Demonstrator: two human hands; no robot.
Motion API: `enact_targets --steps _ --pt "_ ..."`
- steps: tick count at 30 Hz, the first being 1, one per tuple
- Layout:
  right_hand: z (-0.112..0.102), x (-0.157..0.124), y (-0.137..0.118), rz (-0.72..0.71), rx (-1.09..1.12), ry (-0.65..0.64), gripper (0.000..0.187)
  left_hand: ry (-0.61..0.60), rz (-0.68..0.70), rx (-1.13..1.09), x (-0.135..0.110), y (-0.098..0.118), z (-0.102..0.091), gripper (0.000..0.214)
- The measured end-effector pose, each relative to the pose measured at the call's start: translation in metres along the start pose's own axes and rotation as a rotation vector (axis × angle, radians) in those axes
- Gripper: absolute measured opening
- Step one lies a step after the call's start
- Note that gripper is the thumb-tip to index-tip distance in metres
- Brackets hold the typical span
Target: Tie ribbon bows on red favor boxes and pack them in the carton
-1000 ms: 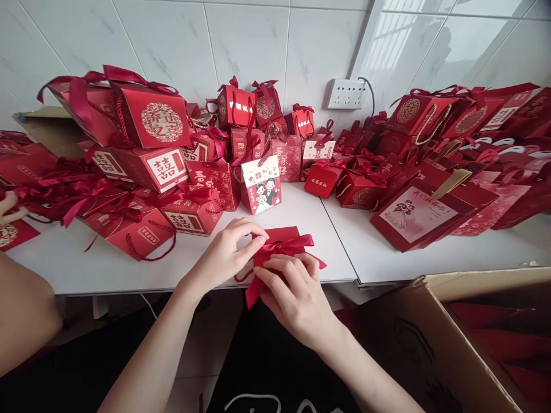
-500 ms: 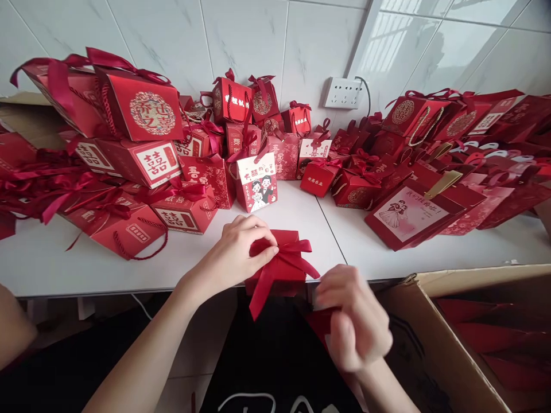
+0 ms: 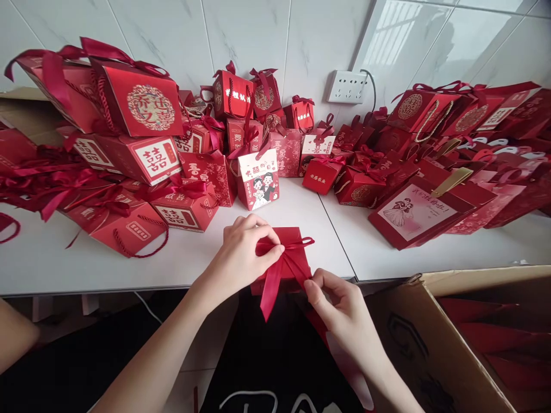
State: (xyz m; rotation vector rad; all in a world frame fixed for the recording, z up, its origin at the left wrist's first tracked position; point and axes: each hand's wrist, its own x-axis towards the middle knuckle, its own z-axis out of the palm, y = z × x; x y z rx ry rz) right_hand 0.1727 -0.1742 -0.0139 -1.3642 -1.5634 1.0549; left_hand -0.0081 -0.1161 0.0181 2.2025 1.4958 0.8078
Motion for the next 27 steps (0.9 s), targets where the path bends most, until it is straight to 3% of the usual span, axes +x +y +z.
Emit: enact_targets --steps 10,14,17,22,27 --pt "-0.008 -0.008 0.001 -0.018 -0.069 -0.073 0.038 -0.016 -0.028 -0.016 0.003 -0.001 0.001 0.007" --pt "-0.006 -0.017 0.001 -0.007 -0.125 -0.373 0.046 -0.001 -0.02 -0.046 0.002 -0.002 0.001 0.008" --pt "0.011 -0.02 0.002 0.02 -0.037 -0.54 0.043 0.006 -0.03 -0.056 0.002 -0.002 0.002 0.007" --pt "0.043 -0.01 0.001 0.058 0.292 -0.374 0.047 0.015 -0.022 -0.059 0.002 -0.002 0.002 0.006" --pt "0.049 -0.002 -0.005 0.033 0.281 -0.375 0.042 0.012 -0.04 -0.061 0.003 -0.002 0.003 0.007"
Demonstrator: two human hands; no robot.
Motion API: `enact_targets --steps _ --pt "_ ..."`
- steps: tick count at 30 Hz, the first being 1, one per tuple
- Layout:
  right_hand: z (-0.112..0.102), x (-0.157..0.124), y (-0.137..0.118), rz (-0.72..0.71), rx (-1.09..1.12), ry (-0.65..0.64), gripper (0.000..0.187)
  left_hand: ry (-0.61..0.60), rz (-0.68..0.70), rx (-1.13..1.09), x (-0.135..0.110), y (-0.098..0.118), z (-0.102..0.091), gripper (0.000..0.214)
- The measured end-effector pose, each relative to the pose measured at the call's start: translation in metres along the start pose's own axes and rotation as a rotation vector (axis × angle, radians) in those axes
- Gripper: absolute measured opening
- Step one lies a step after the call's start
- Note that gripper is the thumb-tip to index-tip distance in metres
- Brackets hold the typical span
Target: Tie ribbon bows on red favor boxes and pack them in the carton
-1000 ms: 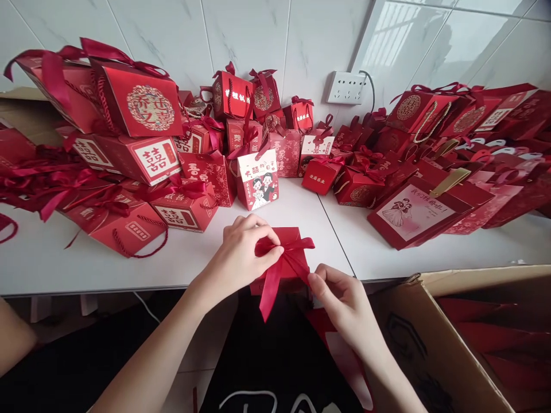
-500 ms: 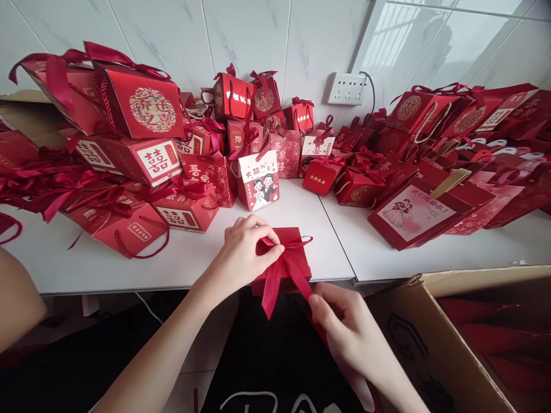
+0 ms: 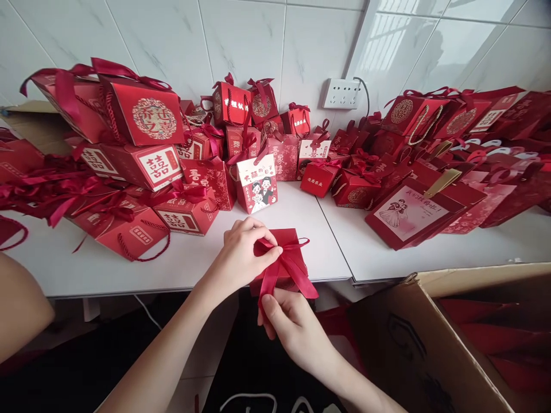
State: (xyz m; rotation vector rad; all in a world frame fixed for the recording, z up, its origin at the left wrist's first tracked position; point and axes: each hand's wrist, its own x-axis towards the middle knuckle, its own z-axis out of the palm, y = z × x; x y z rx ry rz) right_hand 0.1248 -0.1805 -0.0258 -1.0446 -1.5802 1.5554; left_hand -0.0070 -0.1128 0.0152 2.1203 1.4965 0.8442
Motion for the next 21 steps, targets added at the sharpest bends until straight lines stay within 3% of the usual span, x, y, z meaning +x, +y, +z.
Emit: enact_targets --steps 5,9,11,13,14,17,19,21 --pt "-0.002 -0.009 -0.003 0.067 -0.131 -0.042 0.044 0.007 -0.012 -0.008 0.0 0.0 0.001 0.008" --pt "-0.026 -0.029 -0.017 0.077 -0.194 -0.183 0.052 0.011 0.011 -0.003 -0.001 -0.002 0.0 0.01" --pt "-0.049 -0.027 -0.027 0.047 -0.173 -0.022 0.061 0.008 0.027 -0.017 -0.002 -0.003 -0.001 0.012" --pt "-0.072 -0.013 -0.035 0.017 -0.211 0.333 0.068 0.049 0.037 -0.052 -0.002 -0.004 -0.002 0.018" --pt "-0.082 -0.002 -0.037 0.026 -0.264 0.423 0.07 0.101 0.031 -0.072 -0.002 -0.004 -0.002 0.023" --pt "-0.098 0.034 -0.039 0.117 -0.384 0.386 0.071 0.303 -0.093 -0.071 0.0 -0.005 -0.005 0.03" --pt "-0.096 0.05 -0.038 0.155 -0.399 0.325 0.068 0.291 -0.233 -0.008 0.002 -0.004 -0.007 0.029" --pt "-0.09 0.056 -0.037 0.147 -0.414 0.314 0.062 0.191 -0.316 0.034 0.002 -0.003 -0.009 0.041"
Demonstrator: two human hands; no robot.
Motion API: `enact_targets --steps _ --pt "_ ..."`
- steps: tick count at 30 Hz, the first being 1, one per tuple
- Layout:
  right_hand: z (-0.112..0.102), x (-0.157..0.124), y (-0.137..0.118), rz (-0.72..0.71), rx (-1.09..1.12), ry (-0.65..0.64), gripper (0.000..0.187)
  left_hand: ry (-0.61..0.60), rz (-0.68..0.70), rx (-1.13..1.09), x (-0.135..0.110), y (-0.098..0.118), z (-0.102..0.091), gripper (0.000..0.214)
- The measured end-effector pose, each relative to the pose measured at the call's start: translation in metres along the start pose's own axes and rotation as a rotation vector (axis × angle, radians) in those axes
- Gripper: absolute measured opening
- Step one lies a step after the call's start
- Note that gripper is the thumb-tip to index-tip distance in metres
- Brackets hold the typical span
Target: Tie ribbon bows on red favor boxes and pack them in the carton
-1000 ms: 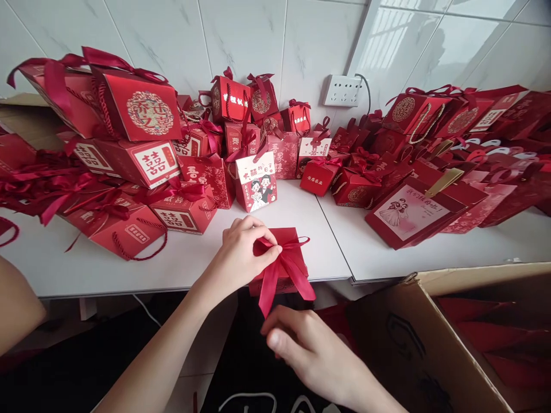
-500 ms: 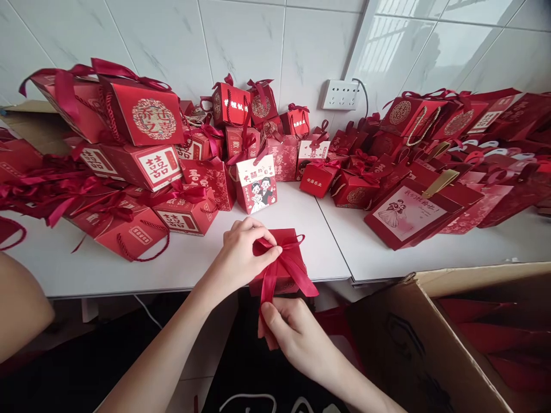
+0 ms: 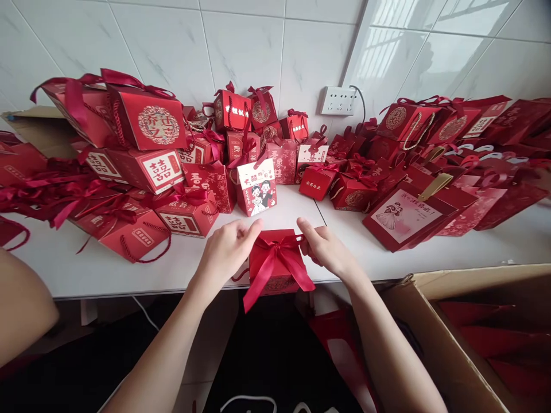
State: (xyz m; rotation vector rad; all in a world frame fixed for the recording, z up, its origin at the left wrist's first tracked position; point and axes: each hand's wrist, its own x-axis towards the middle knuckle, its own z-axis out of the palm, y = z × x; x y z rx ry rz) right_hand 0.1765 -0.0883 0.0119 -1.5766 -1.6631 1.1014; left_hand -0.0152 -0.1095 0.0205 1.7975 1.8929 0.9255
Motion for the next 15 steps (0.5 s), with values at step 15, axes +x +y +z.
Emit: enact_targets --steps 15 --pt "0.014 -0.018 0.031 -0.152 0.497 -0.082 0.039 0.046 -0.045 -0.459 -0.04 -0.017 0.02 0.031"
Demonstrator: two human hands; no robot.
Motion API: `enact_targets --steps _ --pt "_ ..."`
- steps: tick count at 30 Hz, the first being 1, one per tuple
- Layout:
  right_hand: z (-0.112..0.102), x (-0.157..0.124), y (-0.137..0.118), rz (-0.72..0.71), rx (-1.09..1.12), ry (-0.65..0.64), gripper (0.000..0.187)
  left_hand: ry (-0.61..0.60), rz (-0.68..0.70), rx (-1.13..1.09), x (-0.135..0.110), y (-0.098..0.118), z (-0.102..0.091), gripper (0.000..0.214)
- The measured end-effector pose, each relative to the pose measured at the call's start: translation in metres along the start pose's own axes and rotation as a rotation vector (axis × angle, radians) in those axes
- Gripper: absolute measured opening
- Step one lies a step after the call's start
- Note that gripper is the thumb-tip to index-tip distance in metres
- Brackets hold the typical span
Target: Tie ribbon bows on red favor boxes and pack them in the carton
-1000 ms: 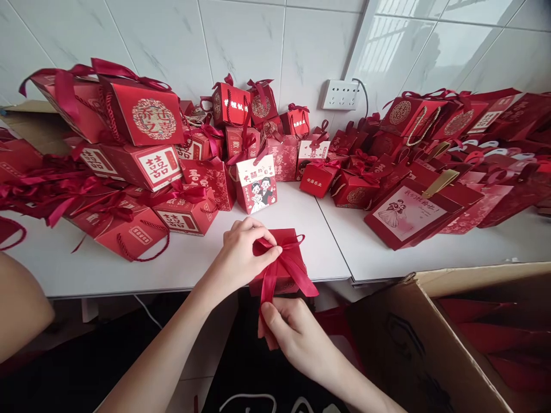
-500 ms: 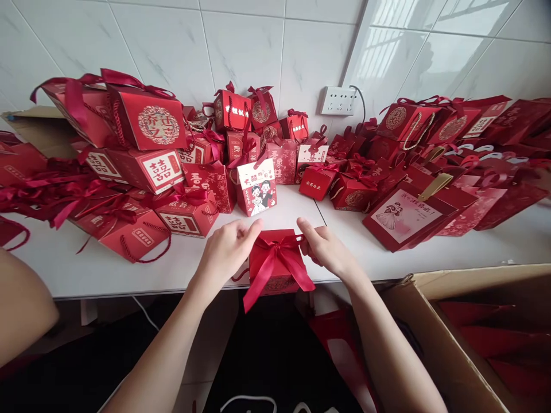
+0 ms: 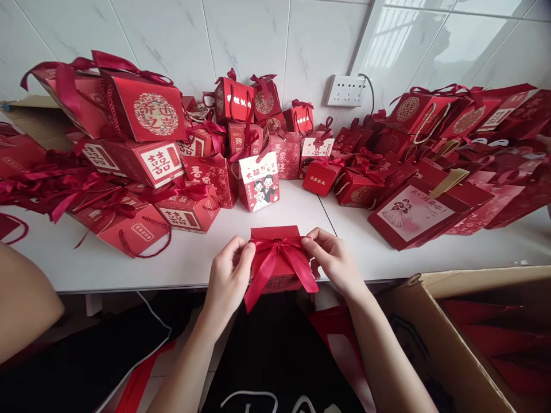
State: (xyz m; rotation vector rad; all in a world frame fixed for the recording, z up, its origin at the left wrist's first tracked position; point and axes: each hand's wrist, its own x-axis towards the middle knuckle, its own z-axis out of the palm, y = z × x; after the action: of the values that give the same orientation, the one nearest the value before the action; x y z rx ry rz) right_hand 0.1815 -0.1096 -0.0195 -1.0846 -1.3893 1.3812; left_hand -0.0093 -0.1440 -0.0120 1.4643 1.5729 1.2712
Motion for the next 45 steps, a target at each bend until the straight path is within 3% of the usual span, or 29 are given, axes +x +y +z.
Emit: enact_targets --steps 5,12,23,29,36,39,43,45 --pt "0.0 0.002 0.002 -0.017 -0.015 -0.002 0.036 -0.002 0.021 0.083 0.016 0.002 -0.008 0.032" --pt "0.001 0.006 0.003 -0.034 -0.012 -0.001 0.037 -0.222 0.068 0.176 0.032 0.008 -0.015 0.031" --pt "0.004 0.002 0.012 -0.07 -0.005 0.022 0.037 0.084 0.073 0.083 0.0 0.004 0.007 0.034" --pt "0.002 0.004 0.018 -0.089 0.044 -0.005 0.036 0.076 0.038 0.045 0.004 -0.002 0.009 0.033" --pt "0.008 0.003 0.022 -0.148 0.117 0.079 0.035 0.141 0.028 0.055 0.007 -0.007 0.014 0.029" --pt "0.008 0.003 0.021 -0.106 0.137 0.076 0.039 0.154 0.011 0.025 0.005 -0.008 0.014 0.03" --pt "-0.002 -0.008 0.015 -0.023 0.044 -0.036 0.051 0.02 -0.002 -0.015 0.008 -0.011 -0.001 0.036" --pt "-0.008 -0.018 0.01 -0.028 -0.058 -0.032 0.057 0.003 0.064 -0.017 0.014 -0.012 -0.013 0.034"
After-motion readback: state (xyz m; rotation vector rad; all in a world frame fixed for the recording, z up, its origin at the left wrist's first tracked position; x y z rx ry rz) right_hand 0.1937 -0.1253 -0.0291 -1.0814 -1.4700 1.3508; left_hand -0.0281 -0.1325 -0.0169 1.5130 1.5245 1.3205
